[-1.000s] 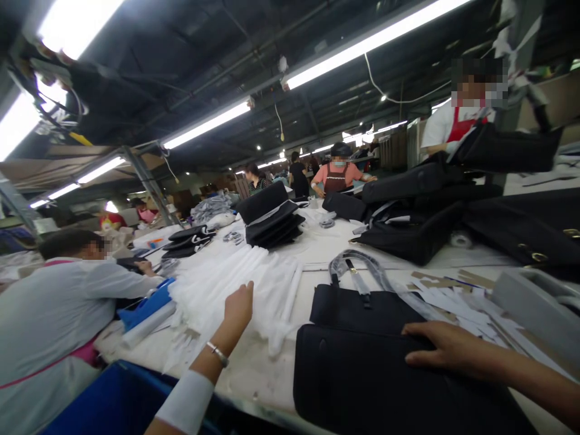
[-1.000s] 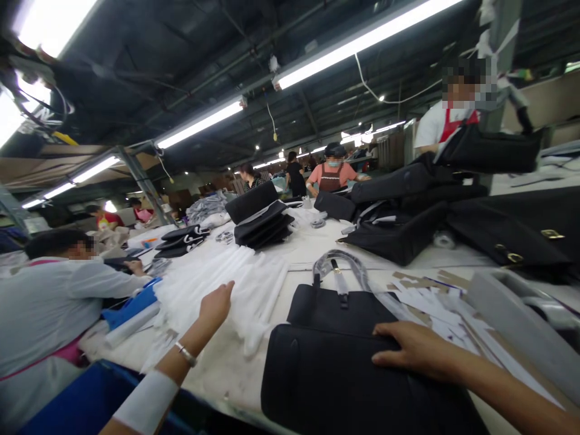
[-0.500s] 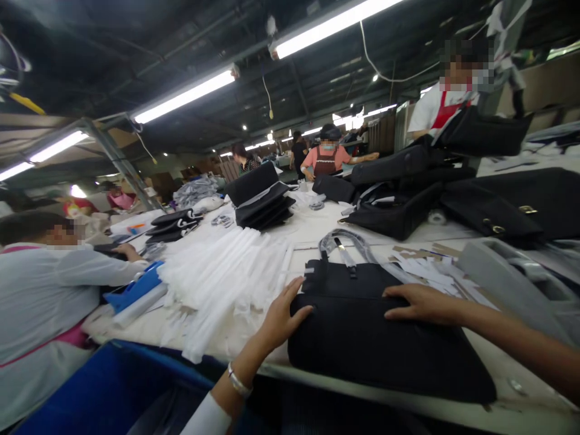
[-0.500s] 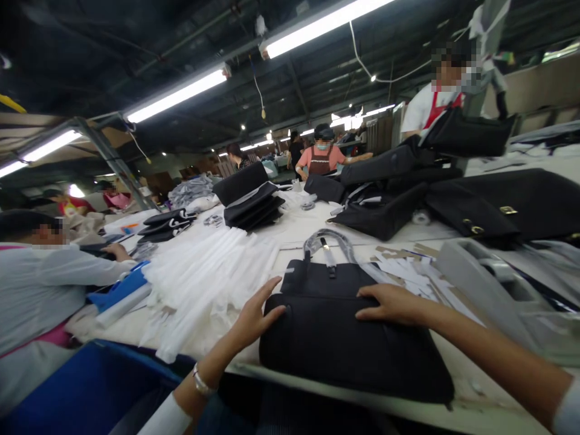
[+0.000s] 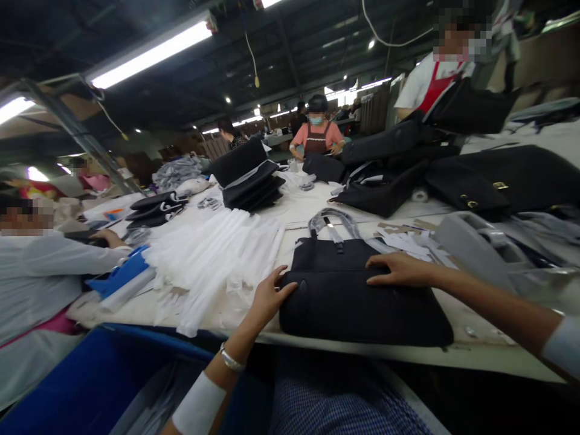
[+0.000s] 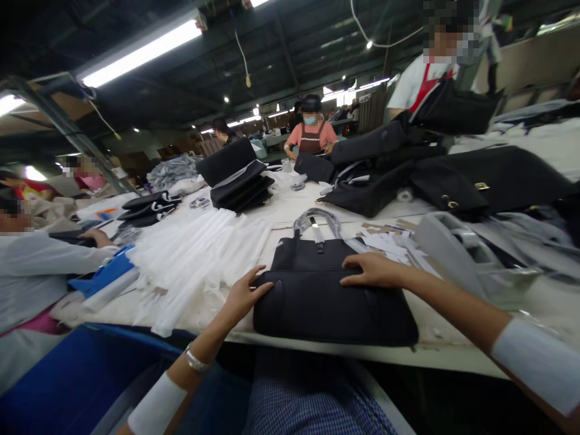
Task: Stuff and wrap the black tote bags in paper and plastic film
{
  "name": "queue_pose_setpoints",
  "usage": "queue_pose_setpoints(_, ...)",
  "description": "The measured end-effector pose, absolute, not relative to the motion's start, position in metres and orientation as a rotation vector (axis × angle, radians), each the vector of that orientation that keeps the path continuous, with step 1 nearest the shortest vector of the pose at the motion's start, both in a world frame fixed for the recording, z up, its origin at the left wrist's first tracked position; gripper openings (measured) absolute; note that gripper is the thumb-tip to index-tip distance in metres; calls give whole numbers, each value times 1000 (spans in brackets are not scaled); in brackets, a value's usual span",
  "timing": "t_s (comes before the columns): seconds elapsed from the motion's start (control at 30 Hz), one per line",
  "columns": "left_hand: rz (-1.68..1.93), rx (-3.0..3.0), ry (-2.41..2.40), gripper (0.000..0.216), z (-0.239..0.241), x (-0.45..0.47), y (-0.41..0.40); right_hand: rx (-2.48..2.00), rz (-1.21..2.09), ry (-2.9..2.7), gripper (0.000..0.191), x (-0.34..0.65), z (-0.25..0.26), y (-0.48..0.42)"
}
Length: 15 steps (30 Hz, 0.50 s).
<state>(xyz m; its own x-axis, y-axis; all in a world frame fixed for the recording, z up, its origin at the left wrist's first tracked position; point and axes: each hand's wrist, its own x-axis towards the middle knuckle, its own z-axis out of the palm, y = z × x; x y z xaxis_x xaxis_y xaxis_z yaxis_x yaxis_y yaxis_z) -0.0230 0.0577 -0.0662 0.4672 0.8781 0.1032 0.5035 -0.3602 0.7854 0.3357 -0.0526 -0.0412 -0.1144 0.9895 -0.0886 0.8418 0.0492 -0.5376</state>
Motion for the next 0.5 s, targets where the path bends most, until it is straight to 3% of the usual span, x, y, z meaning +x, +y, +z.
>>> queue_pose_setpoints(0.17,699,1912,1093,56,-74,-28,62,-1887,496,-1752,46,354,-35,-81)
queue_pose_setpoints(0.5,687,1974,1235,50,-88,-25,59,-2039,259,-1336,65,336,-77,-156)
